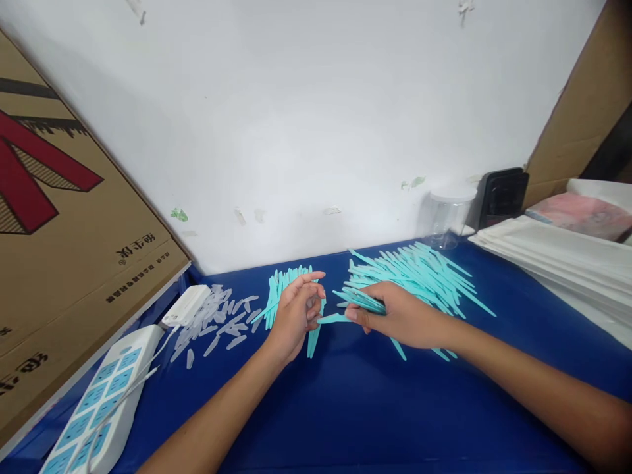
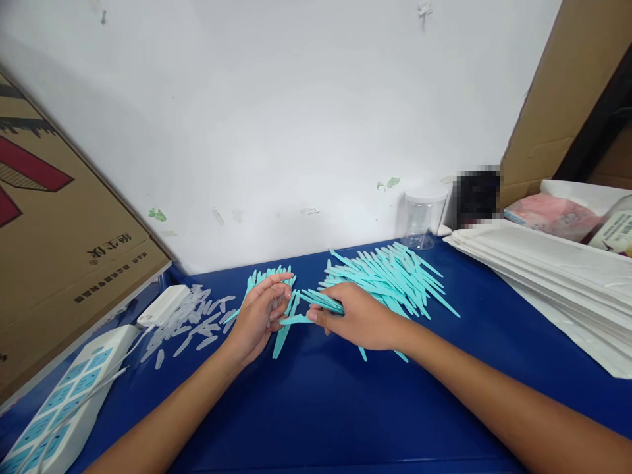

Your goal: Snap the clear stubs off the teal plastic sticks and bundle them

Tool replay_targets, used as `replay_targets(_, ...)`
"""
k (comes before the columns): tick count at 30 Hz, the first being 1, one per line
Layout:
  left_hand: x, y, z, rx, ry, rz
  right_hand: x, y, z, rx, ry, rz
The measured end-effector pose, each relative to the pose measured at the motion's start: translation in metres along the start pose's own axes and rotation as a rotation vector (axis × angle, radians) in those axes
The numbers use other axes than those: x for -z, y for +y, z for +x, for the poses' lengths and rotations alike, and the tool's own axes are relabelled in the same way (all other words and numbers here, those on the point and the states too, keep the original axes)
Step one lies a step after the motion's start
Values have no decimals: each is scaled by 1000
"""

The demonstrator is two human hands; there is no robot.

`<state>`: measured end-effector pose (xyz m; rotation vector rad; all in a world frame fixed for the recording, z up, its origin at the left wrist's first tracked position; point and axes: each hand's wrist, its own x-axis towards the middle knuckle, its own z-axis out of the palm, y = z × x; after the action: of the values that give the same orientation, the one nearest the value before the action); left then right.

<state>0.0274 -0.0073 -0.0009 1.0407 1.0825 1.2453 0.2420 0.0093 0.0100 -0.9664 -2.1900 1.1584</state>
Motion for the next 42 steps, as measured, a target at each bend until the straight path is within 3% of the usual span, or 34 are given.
replay_targets(9,-8,-3,-6,-40,-12,91,-11,-1,-1,-54,-4,71)
replay_targets(15,-16,-4,-14,12,25,147,-25,-3,-3,-58,-9,161)
replay_targets(25,-21,-10,-16,6,58,84,-36,-2,-5,-216,33,158)
replay_targets(28,-21,-9,-16,16,65,66,-34,-4,-4,-211,39,150)
replay_targets(33,-13,-5,-9,81,42,-78,-22,-9,-2,-37,12,122)
replay_targets(42,-1,-10,3,135,58,-148,-1,3,0,-30,5,35)
